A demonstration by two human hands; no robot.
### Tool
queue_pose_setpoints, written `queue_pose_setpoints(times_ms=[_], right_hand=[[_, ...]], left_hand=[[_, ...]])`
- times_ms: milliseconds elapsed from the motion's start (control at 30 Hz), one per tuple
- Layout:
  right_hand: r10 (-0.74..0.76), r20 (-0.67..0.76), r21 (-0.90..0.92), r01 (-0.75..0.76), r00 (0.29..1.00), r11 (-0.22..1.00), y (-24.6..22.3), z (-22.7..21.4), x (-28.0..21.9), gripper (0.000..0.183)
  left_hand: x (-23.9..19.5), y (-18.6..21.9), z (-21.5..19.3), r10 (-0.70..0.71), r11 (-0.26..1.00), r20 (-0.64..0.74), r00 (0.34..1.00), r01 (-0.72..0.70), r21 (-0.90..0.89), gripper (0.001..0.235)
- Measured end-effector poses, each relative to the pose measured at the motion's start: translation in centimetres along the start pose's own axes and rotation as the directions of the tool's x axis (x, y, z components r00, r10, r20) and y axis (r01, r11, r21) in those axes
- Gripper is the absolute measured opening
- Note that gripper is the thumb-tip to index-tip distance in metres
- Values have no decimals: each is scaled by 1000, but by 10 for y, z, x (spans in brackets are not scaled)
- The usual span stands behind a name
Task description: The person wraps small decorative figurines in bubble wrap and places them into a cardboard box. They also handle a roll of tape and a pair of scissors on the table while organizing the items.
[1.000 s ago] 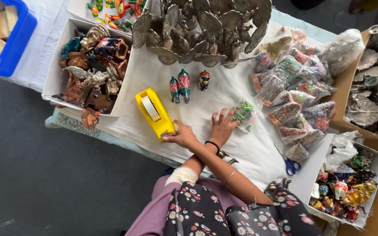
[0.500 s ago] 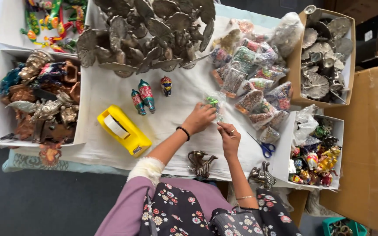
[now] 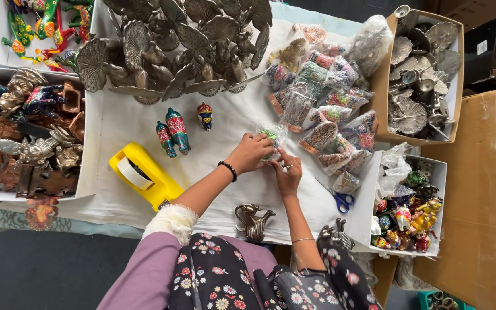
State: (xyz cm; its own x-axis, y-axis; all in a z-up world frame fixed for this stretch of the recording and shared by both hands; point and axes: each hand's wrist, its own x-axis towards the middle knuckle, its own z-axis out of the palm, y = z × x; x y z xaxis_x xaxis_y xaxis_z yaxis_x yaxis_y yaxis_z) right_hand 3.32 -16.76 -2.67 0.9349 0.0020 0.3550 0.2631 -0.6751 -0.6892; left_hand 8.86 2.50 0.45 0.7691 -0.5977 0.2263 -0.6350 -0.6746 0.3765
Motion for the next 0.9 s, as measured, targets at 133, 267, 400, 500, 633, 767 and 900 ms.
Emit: queue_pose_setpoints(times_ms=[133,267,400,500,633,767,900], right_hand=[[52,-80,57,-48,995,997,-5,4,12,72],[199,-95,143,-184,975,972,-1,17,16,75],[432,-80,49,-430,898,902,-15,25,34,60],[597,-63,62,-594,799,802,-12,28,47,53],[678,91,270,-673,730,689,8,18,55,58],[582,452,447,-737,676,507,22,-5,49,67],[413,650,506,-768,639,391,21,-34,49,62]], left_hand=[[5,-2,2,-24,998,45,999,27,-59,43],[11,-6,7,-80,984,44,996,86,-157,55],[13,-1,0,-134,982,10,991,134,-129,92],[6,8,-8,-249,919,-83,965,209,-334,108],[-3,5,52,-613,762,-409,676,369,-532,98],[4,15,22,-772,130,276,572,568,-813,92],[-1,17,1,-548,-280,478,686,388,-878,79]])
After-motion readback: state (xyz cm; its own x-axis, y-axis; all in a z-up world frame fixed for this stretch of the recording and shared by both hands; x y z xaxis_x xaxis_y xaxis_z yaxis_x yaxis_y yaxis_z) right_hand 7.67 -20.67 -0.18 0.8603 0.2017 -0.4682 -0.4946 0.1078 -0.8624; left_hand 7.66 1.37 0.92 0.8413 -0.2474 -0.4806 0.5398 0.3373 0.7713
